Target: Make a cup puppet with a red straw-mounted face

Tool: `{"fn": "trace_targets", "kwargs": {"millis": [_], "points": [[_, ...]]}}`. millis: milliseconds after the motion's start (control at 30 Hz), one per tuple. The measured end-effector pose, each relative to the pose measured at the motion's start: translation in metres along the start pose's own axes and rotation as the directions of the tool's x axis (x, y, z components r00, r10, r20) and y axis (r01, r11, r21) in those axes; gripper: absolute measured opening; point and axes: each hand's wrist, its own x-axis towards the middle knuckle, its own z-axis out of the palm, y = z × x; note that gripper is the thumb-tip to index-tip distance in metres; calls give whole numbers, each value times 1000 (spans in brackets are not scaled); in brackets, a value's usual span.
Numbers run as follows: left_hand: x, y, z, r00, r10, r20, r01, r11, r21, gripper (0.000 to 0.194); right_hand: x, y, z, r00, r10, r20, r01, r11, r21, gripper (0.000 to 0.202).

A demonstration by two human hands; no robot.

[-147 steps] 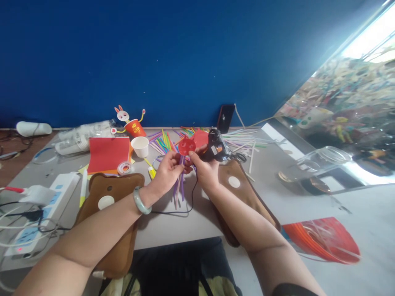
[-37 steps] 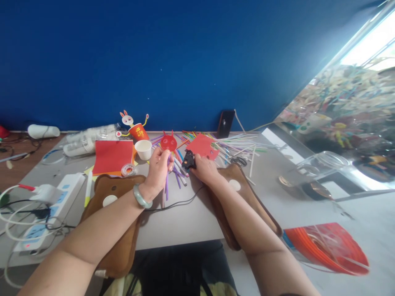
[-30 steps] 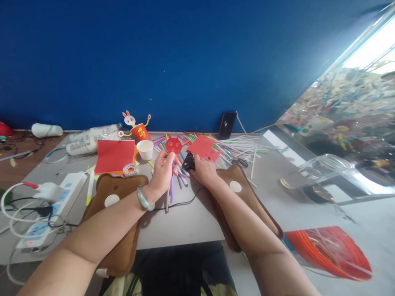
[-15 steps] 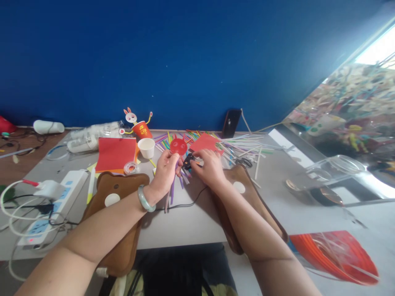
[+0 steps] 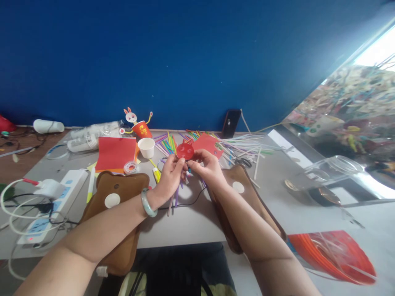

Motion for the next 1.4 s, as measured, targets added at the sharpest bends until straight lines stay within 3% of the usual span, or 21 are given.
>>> {"fn": "trace_targets", "kwargs": {"millis": [200, 433, 767, 900, 1033, 1167, 1267, 1400], "points": [[2, -7, -1, 999, -33, 19, 34, 997, -67, 27, -1, 2, 2, 995, -8, -103, 17, 996, 85, 28], [2, -6, 0, 996, -85, -6, 84, 995, -50, 14, -1, 1, 2, 995, 8, -94, 4, 992, 124, 27], [0, 3, 0, 999, -52, -10, 51, 997, -50, 15, 1, 5, 2, 991, 8, -131, 22, 974, 225, 30], [1, 1, 1, 997, -71, -12, 70, 995, -71, 17, 6, 14, -1, 995, 45, -86, -22, 967, 252, 29], [2, -4, 2, 997, -72, 19, 74, 992, -97, 20, 11, 25, -4, 998, 43, 45, -54, 956, 289, 30], [2, -7, 2, 998, -70, 3, 70, 994, -84, 23, 10, 24, -3, 991, 0, 134, -41, 951, 305, 16], [2, -7, 1, 998, -67, -8, 66, 995, -71, 25, 9, 18, -1, 999, -2, 45, -12, 949, 315, 18], [3, -4, 2, 997, -81, -15, 80, 995, -52, 20, 10, 12, -2, 977, 73, -199, -21, 967, 254, 18]]}}
